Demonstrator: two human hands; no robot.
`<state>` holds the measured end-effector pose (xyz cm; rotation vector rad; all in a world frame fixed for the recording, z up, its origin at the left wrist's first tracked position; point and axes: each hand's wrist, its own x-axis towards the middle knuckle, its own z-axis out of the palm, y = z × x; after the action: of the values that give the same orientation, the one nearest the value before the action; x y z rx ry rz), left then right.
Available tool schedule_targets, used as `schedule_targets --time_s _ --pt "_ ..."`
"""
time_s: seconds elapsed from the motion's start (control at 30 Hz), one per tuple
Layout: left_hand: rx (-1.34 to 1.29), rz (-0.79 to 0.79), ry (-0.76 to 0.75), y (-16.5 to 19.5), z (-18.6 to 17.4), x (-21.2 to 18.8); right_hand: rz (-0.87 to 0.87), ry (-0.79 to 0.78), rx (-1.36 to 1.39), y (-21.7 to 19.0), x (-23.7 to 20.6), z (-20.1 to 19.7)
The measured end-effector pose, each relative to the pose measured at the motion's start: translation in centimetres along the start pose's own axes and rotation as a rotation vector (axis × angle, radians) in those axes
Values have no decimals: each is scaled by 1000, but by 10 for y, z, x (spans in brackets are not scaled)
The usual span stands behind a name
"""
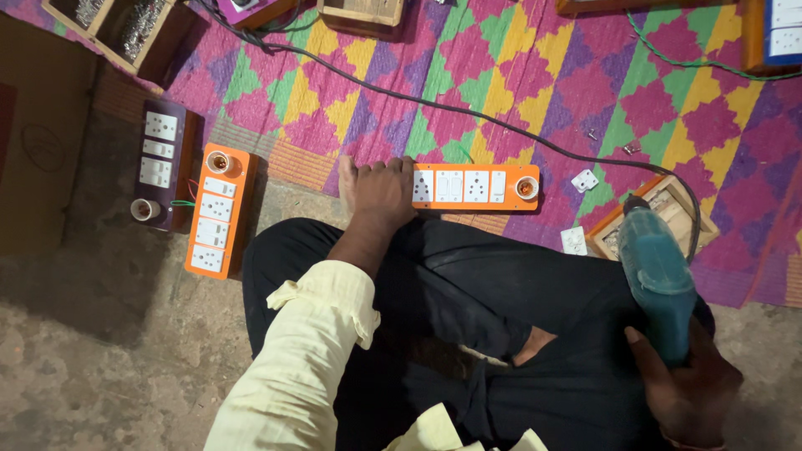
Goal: The person assembles an orange power strip by hand, inserting white socket modules into the wooden base. They use a power drill to secure the components with screws. The person then hands the completed unit to a coworker.
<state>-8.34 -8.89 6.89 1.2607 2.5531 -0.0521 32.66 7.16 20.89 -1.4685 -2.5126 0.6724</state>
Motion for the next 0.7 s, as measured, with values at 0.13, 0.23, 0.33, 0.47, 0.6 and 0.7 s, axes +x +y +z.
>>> schedule_targets --time_s 0.13,0.23,0.33,0.47,0.6,0.7 --pt "-19 -20 -1 2 0 3 -22 6 -31 -2 2 -1" --pt "-13 -16 -14 3 -3 4 77 -7 -47 -3 2 -2" --pt "-19 -22 -46 2 -7 6 24 3 -14 -1 5 -1" --pt "-8 -14 -46 5 -11 6 -14 7 -55 5 9 1" --pt "3 -5 -37 8 -16 8 -40 3 -83 7 10 2" --pt "0 -15 -84 9 -20 7 -125 29 -41 5 10 1"
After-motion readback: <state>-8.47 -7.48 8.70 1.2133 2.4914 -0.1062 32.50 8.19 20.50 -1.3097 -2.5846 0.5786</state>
